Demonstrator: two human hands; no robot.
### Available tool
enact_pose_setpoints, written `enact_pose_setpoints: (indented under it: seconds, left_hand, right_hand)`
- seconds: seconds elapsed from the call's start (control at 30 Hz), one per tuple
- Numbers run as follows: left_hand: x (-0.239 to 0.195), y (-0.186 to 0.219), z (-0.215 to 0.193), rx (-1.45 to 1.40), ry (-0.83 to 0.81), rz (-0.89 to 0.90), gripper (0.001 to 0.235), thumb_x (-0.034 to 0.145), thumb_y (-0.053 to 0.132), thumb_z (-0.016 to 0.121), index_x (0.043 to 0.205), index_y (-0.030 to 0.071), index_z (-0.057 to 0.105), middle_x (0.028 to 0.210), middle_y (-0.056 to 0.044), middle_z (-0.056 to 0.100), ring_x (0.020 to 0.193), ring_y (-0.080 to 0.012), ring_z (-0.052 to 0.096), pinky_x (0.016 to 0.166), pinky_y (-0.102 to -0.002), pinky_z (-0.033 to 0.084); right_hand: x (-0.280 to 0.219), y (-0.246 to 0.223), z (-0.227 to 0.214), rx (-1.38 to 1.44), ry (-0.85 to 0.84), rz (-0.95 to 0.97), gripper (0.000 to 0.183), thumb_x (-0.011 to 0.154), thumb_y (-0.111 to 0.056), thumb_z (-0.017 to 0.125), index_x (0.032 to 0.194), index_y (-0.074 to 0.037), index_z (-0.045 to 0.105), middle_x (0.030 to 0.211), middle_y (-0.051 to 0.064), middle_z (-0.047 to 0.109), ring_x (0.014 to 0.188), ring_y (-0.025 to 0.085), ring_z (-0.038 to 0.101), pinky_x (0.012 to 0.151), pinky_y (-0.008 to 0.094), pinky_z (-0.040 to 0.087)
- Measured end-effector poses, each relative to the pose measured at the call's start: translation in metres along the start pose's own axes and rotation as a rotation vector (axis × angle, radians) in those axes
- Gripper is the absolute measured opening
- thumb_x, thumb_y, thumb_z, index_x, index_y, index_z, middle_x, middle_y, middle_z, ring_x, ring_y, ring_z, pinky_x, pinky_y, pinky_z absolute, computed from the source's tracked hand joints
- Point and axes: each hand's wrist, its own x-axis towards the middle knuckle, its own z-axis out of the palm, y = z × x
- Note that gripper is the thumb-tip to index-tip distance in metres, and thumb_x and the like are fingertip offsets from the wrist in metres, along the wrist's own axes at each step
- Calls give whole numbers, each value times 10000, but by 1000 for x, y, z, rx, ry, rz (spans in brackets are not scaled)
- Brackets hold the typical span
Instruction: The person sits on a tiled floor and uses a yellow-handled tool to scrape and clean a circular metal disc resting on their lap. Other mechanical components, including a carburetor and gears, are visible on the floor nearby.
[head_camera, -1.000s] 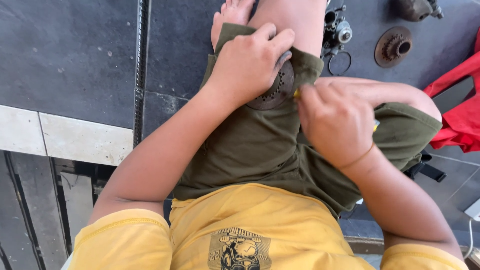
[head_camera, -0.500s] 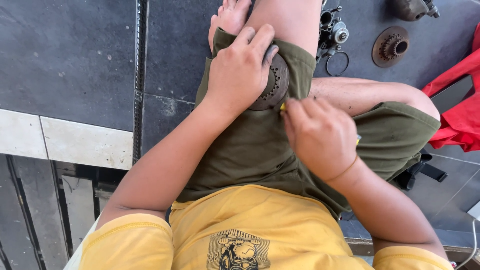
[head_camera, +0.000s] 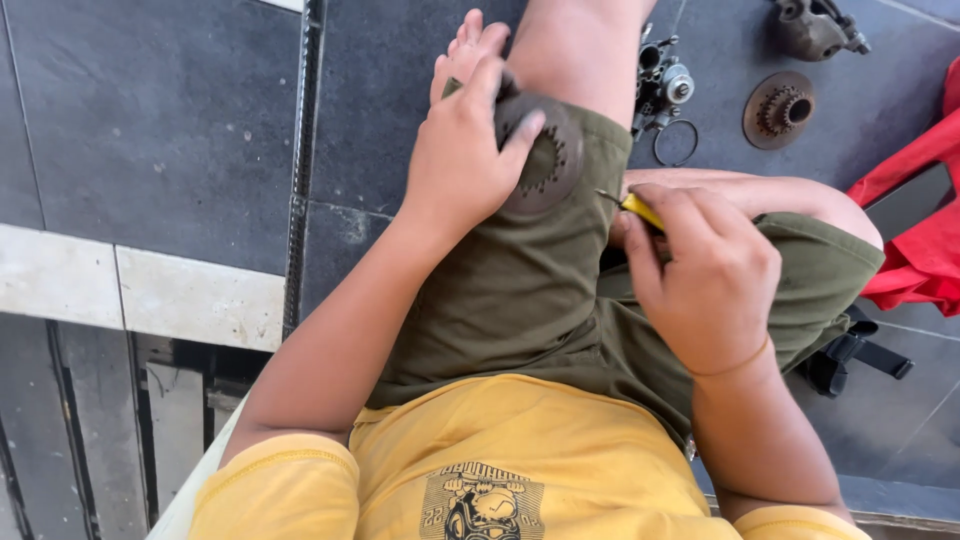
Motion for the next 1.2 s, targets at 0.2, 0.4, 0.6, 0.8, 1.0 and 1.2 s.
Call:
enact_pose_setpoints:
  seconds: [0.2, 0.4, 0.6, 0.8, 1.0, 1.2]
  left_hand:
    - [-10, 22, -6, 229, -18, 61, 290, 910, 254, 742, 1085, 99, 570, 774, -107, 718, 611, -317, 673, 543, -426, 502]
    - [-12, 23, 0, 112, 16, 75, 232, 926, 189, 713, 1110, 117, 592, 853, -84, 715, 674, -309, 663, 576, -433, 479]
    - [-10, 25, 1, 125, 23, 47, 216, 922, 186, 705, 1083, 100, 590, 842, -100, 716, 664, -323, 665, 573, -448, 475]
    - [-6, 23, 1, 128, 29, 60, 222, 921, 186, 705, 1080, 93, 581, 833, -93, 719, 664, -339, 666, 572, -459, 471]
    - [-10, 20, 3, 151, 29, 44, 214, 921, 202, 718, 1077, 114, 600, 769, -73, 684, 573, -304, 630, 504, -446, 458]
    - [-7, 21, 1, 128, 28, 80, 225, 916, 168, 726, 1089, 104, 596, 799, -75, 699, 622, -303, 645, 545, -440, 468]
  right_hand:
    - [-10, 27, 10, 10, -31, 2, 255, 890, -1, 777, 1143, 16, 754, 991, 129, 698, 806, 318, 625, 754, 408, 503]
    - [4, 25, 32, -195, -15, -104, 254, 885, -87, 768, 1137, -68, 749, 1003, 64, 659, 852, 263, 597, 767, 390, 470]
    - [2, 16, 39, -338, -40, -177, 231, 936, -149, 693, 1146, -68, 744, 1017, 72, 626, 868, 259, 581, 787, 365, 460]
    - [16, 25, 42, -403, -24, -190, 130, 948, -162, 718, 1066, -107, 724, 919, 47, 577, 806, 238, 546, 759, 353, 445]
    - [-2, 6, 37, -347, -94, -199, 253, 918, -151, 712, 1154, -65, 739, 943, 67, 614, 813, 248, 571, 737, 354, 440]
    - [11, 30, 47, -363, -10, -153, 208, 949, -168, 760, 1141, -89, 753, 959, 44, 623, 827, 243, 574, 769, 355, 469]
